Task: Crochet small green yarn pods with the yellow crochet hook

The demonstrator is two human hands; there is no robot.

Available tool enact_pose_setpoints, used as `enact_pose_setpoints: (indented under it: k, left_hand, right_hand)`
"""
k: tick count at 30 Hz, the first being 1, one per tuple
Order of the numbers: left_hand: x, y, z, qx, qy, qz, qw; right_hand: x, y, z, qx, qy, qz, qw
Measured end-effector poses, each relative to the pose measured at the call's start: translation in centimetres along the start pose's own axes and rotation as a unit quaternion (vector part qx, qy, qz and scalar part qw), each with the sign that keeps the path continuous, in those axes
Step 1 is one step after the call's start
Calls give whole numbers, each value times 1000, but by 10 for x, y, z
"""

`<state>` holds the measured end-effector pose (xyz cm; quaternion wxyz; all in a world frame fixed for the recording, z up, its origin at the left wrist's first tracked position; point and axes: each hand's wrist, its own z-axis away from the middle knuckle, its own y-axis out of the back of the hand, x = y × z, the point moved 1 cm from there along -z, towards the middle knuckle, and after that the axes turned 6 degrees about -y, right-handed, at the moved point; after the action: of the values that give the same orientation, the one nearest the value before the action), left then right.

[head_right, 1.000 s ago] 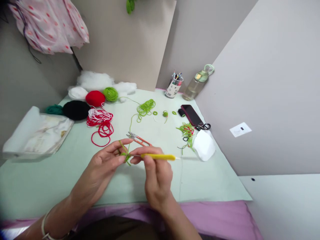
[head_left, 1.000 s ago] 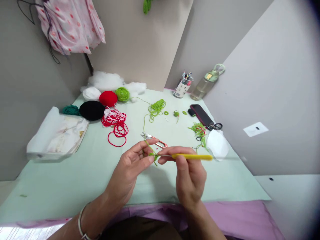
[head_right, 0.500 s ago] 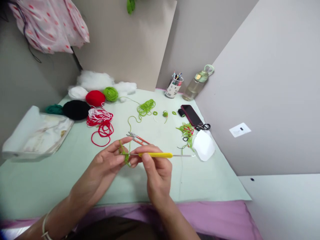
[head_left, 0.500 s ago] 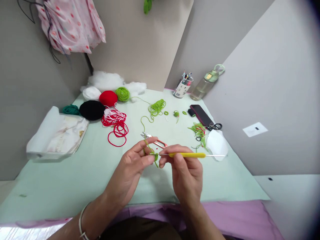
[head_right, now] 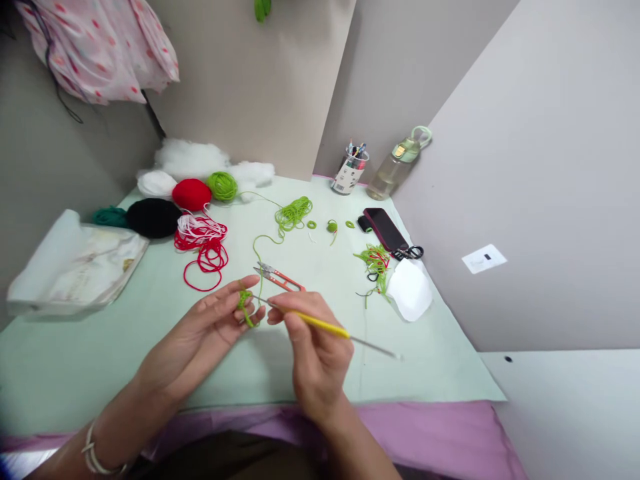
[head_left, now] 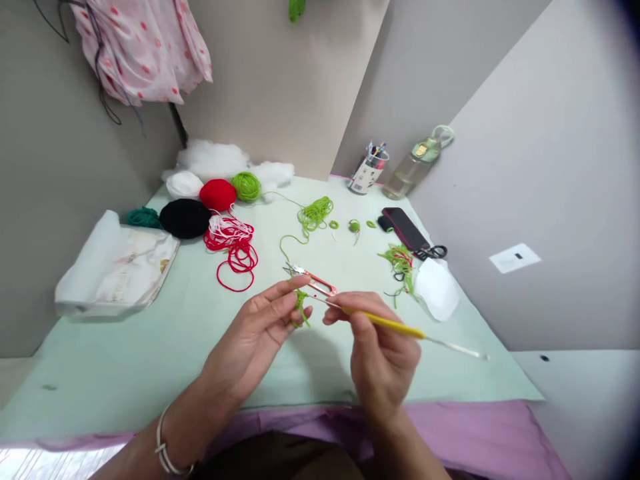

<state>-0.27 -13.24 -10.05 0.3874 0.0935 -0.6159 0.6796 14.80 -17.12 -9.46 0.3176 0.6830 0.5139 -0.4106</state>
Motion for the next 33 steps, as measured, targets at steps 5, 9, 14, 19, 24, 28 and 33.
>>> enact_pose_setpoints:
  k: [5, 9, 14, 19, 24, 28, 33]
  left_hand:
    - [-1, -3, 3, -21, -56, -93, 994]
    - [-2, -6, 7, -32, -59, -113, 991]
    - [0, -7, 7, -30, -65, -100, 992]
    - [-1, -7, 7, -7, -86, -106, 991]
    - [-1, -5, 7, -3, -94, -113, 989]
    - [-1, -3, 6, 15, -105, -132, 986]
    - [0, -1, 7, 19, -118, -146, 982]
  right_hand:
    - [3, -5, -6, -24, -110, -129, 985]
    - [10, -5, -7, -4, -160, -135, 978]
    - [12, -5, -6, 10, -168, -154, 974]
    - [11, -7, -3, -8, -111, -113, 987]
    - [9, -7, -2, -22, -82, -92, 992]
    - [9, -6, -2, -16, -89, -95, 991]
    - [9, -6, -4, -19, -140, -166, 976]
